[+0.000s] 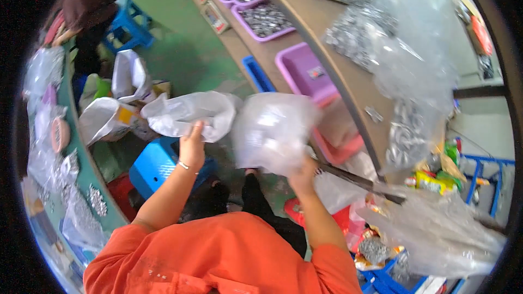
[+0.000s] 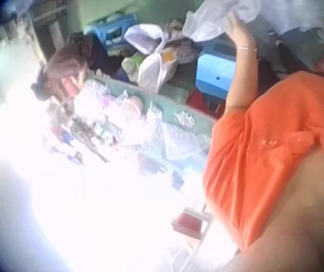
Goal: The person sorts small metal hardware components from plastic bags into piles on a green table. They then manually link the components together into chains and place the finished chains into a pink basket. The person also moves between tables to organize materials.
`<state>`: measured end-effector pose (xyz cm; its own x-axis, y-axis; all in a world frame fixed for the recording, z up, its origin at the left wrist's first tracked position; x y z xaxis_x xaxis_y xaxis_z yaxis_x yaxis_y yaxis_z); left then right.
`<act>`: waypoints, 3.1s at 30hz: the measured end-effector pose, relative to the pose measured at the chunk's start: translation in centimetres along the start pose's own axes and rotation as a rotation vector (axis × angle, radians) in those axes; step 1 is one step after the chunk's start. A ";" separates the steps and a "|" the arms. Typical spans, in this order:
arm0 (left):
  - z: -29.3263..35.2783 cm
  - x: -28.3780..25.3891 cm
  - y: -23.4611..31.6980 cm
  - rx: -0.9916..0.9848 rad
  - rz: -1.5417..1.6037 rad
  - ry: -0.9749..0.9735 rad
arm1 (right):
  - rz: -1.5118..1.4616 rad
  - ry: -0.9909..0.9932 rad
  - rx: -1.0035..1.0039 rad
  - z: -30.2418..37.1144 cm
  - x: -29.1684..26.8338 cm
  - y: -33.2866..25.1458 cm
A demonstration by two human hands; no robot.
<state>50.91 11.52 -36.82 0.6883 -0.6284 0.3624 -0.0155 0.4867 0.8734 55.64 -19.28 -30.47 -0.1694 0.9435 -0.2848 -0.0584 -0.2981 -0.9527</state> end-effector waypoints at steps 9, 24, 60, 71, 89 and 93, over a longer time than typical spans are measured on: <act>-1.5 -3.5 1.1 -0.046 0.115 -0.060 | 0.922 0.602 -0.325 2.5 -12.7 0.3; 1.8 -11.2 4.2 -0.026 0.221 -0.132 | 1.546 0.151 0.840 -10.8 -14.9 14.5; 9.0 -30.9 25.4 0.625 -1.000 0.808 | 0.425 -0.683 -0.468 -4.1 42.8 -22.6; 4.0 -42.1 20.7 0.229 -0.436 1.237 | 0.114 -1.418 0.338 -5.0 78.4 -25.0; -1.6 -42.2 18.2 -0.288 -0.283 1.603 | 0.109 -1.798 0.449 6.7 98.0 -21.5; -1.3 -42.1 20.3 -0.162 -0.547 1.676 | 0.204 -1.766 0.746 7.3 95.9 -22.3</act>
<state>22.61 48.63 -34.80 0.5251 0.4630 -0.7140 0.4425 0.5682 0.6939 33.54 76.75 -35.77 -0.8517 -0.1581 0.4996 -0.1760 -0.8117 -0.5570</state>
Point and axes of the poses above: each hand's wrist, its own z-axis away from the middle knuckle, its own x-axis out of the palm, y = z × x, the point moved 8 cm from there along -z, towards the middle knuckle, and after that the axes turned 11 degrees about x, right-handed, at the moved point
